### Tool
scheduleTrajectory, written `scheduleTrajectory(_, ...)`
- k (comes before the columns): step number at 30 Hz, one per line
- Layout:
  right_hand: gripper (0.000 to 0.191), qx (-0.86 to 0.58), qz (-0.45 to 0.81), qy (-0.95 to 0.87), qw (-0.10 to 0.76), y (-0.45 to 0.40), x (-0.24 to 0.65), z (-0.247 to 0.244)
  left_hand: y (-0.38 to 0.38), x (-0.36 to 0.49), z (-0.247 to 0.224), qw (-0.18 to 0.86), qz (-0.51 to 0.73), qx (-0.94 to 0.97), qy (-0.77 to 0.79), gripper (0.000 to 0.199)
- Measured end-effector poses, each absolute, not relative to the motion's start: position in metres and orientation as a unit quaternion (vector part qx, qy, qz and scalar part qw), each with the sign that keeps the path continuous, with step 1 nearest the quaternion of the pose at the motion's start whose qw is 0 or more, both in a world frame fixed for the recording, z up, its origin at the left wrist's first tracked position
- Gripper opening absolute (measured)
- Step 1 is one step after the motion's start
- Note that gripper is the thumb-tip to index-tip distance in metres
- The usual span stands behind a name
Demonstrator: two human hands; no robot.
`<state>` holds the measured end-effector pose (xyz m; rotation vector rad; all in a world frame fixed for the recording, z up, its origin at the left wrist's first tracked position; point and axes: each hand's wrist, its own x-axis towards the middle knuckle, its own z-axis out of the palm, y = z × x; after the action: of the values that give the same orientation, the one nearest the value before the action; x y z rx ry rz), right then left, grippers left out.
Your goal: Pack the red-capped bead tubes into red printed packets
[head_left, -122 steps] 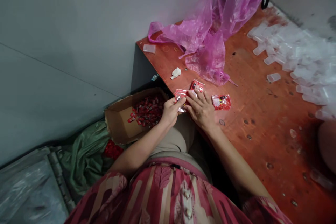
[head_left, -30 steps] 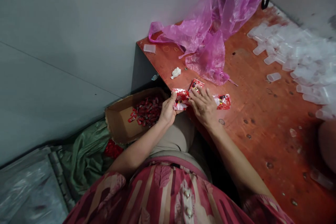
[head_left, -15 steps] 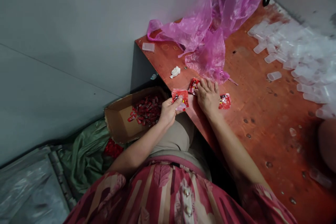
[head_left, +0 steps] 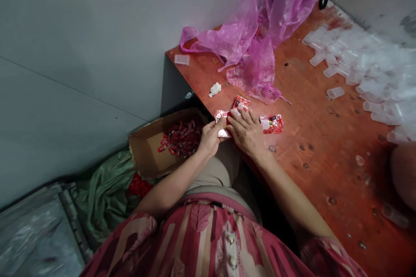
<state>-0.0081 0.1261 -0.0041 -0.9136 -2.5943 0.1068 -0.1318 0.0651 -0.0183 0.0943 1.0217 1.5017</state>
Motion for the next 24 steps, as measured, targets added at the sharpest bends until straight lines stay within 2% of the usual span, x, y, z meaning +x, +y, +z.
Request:
scheduleTrajectory(8,0.039,-0.466,-0.014,-0.871,0.155,0.164,-0.005,-0.021,0.065,-0.132,-0.022,0.609,0.64,0.048,0.466,0.04)
scheduleTrajectory(14,0.032,-0.448,-0.029,-0.876,0.175,0.165,-0.008,-0.037,0.064,-0.134,-0.026,0.599,0.646,0.038,0.472,0.041)
scheduleTrajectory(19,0.031,-0.437,-0.011,-0.87,0.226,0.158,-0.003,-0.028,0.063,-0.136,-0.025,0.597,0.647,0.032,0.473,0.042)
scheduleTrajectory(24,0.028,-0.331,0.005,-0.92,0.211,0.127,-0.005,-0.01,0.064,-0.133,-0.019,0.606,0.657,0.027,0.448,0.049)
